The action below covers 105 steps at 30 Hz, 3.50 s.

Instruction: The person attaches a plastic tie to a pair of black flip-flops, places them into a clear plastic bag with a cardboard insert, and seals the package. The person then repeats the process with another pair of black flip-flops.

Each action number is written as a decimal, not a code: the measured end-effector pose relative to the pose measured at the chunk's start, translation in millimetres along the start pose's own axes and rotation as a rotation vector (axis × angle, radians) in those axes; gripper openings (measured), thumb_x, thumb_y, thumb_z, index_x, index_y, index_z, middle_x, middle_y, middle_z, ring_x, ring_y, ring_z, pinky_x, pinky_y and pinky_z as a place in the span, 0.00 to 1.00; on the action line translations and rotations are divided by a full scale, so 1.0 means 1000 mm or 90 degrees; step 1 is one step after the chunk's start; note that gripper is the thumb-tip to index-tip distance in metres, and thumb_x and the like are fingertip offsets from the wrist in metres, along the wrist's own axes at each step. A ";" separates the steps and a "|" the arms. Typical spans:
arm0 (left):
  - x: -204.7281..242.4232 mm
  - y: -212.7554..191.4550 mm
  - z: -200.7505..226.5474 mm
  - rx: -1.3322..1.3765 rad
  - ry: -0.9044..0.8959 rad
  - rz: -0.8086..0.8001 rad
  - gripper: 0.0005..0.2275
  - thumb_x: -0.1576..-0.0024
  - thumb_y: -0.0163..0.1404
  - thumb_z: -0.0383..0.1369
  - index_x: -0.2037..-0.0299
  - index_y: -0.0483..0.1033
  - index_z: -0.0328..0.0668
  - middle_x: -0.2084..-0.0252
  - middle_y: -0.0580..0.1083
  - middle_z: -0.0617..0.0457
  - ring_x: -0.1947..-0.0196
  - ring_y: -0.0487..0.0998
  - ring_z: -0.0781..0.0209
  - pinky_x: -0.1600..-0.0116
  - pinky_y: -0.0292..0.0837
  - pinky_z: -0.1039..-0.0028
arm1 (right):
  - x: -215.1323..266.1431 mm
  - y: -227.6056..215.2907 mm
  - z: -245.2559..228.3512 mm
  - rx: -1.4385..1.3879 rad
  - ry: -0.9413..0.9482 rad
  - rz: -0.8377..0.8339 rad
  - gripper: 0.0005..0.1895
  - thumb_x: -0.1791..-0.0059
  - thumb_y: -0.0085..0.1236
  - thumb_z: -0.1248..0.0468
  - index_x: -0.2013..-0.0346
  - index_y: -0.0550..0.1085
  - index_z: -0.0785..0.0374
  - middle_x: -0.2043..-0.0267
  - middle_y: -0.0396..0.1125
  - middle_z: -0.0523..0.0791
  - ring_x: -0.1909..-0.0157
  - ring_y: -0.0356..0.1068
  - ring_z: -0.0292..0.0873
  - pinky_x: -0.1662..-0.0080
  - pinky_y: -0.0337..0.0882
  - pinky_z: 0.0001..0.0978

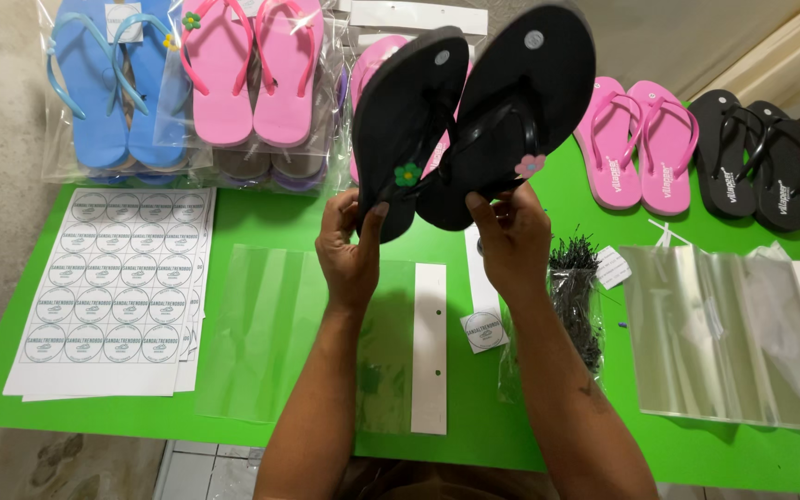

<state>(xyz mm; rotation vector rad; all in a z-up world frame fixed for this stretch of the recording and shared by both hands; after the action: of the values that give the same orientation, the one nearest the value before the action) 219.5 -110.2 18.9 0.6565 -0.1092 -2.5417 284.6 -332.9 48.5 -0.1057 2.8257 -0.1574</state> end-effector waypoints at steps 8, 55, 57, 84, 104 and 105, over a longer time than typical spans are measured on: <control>0.023 0.037 -0.044 0.151 -0.396 -0.061 0.16 0.43 0.55 0.29 0.46 0.68 0.39 0.65 0.77 0.50 0.73 0.78 0.61 0.75 0.74 0.65 | 0.033 -0.024 0.018 -0.105 0.059 -0.023 0.12 0.41 0.53 0.62 0.50 0.71 0.69 0.64 0.69 0.41 0.66 0.67 0.29 0.65 0.68 0.21; 0.059 0.069 -0.059 0.228 -0.503 -0.099 0.16 0.51 0.64 0.24 0.54 0.75 0.33 0.59 0.80 0.46 0.60 0.84 0.56 0.52 0.82 0.64 | 0.048 -0.034 0.056 -0.147 0.121 0.005 0.15 0.42 0.50 0.57 0.50 0.70 0.68 0.69 0.69 0.41 0.79 0.62 0.28 0.78 0.61 0.20; 0.058 0.070 -0.056 0.241 -0.493 -0.096 0.16 0.51 0.64 0.24 0.54 0.75 0.34 0.59 0.80 0.46 0.59 0.84 0.56 0.51 0.83 0.64 | 0.048 -0.033 0.055 -0.165 0.130 0.009 0.15 0.42 0.49 0.57 0.50 0.70 0.67 0.69 0.69 0.41 0.78 0.62 0.27 0.77 0.62 0.20; 0.056 0.071 -0.049 0.220 -0.447 -0.108 0.17 0.51 0.64 0.23 0.53 0.75 0.30 0.58 0.80 0.45 0.59 0.84 0.56 0.52 0.85 0.65 | 0.047 -0.038 0.063 -0.180 0.157 -0.014 0.15 0.42 0.51 0.57 0.52 0.70 0.67 0.74 0.68 0.41 0.81 0.62 0.29 0.79 0.62 0.21; 0.052 0.067 -0.056 0.220 -0.463 -0.132 0.18 0.53 0.65 0.23 0.53 0.75 0.29 0.59 0.81 0.44 0.61 0.84 0.54 0.54 0.86 0.61 | 0.043 -0.052 0.058 -0.229 0.131 0.028 0.16 0.45 0.57 0.54 0.51 0.72 0.64 0.64 0.72 0.39 0.67 0.69 0.29 0.68 0.70 0.22; 0.052 0.068 -0.055 0.222 -0.469 -0.147 0.18 0.53 0.65 0.23 0.53 0.75 0.29 0.59 0.81 0.44 0.60 0.85 0.54 0.53 0.86 0.61 | 0.039 -0.059 0.055 -0.263 0.116 0.039 0.17 0.45 0.55 0.52 0.52 0.72 0.63 0.63 0.72 0.39 0.66 0.71 0.30 0.66 0.72 0.23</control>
<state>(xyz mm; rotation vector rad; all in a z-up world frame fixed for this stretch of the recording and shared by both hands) 237.5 -191.8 -38.1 -0.2006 -0.7767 -2.8893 267.6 -400.0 -8.0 -0.0992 2.9947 0.4533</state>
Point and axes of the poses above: each hand's wrist, its own x-axis away from the middle knuckle, its own y-axis out of the palm, z = x × y, the point moved 8 cm from there along -x, towards the middle knuckle
